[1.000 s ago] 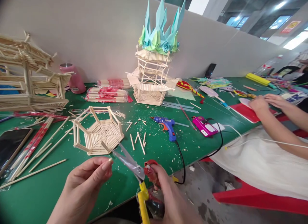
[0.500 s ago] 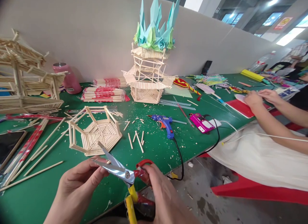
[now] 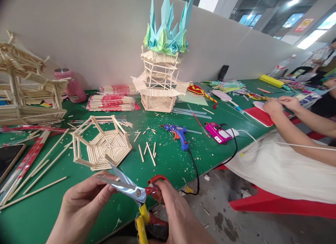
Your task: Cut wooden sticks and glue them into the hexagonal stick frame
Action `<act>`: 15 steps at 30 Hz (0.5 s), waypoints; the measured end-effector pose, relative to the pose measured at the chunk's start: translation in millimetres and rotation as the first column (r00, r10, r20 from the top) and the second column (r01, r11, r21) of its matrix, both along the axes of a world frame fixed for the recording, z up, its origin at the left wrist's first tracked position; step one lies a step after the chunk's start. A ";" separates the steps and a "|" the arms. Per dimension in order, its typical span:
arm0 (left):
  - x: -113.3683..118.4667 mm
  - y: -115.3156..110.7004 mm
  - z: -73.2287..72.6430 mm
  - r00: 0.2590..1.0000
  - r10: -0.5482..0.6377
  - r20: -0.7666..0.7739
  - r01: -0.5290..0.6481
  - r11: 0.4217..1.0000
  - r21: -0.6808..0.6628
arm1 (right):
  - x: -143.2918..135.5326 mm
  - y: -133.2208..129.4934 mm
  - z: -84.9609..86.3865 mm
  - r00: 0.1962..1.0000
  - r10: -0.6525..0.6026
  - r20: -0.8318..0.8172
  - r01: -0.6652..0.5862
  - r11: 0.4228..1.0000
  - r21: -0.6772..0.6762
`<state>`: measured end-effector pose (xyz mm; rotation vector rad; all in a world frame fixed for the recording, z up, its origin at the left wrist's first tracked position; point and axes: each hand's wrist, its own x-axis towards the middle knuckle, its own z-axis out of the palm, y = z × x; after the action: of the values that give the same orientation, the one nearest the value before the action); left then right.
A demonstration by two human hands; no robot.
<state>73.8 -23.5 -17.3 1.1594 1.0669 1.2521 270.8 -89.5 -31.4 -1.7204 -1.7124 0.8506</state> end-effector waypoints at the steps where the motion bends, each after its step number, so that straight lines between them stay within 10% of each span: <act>1: 1.1 -0.7 0.8 1.000 0.021 0.013 -0.021 1.000 -0.012 | 0.7 0.1 2.4 1.000 0.018 0.013 -0.018 1.000 -0.011; 15: -2.8 0.6 1.3 0.977 -0.063 -0.203 0.118 0.956 0.270 | 11.8 -13.1 -8.2 0.998 0.064 -0.021 -0.068 0.959 -0.276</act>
<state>70.9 -22.8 -16.0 1.5559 0.9831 1.2653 282.7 -102.7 -39.5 -1.8391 -1.7162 1.1754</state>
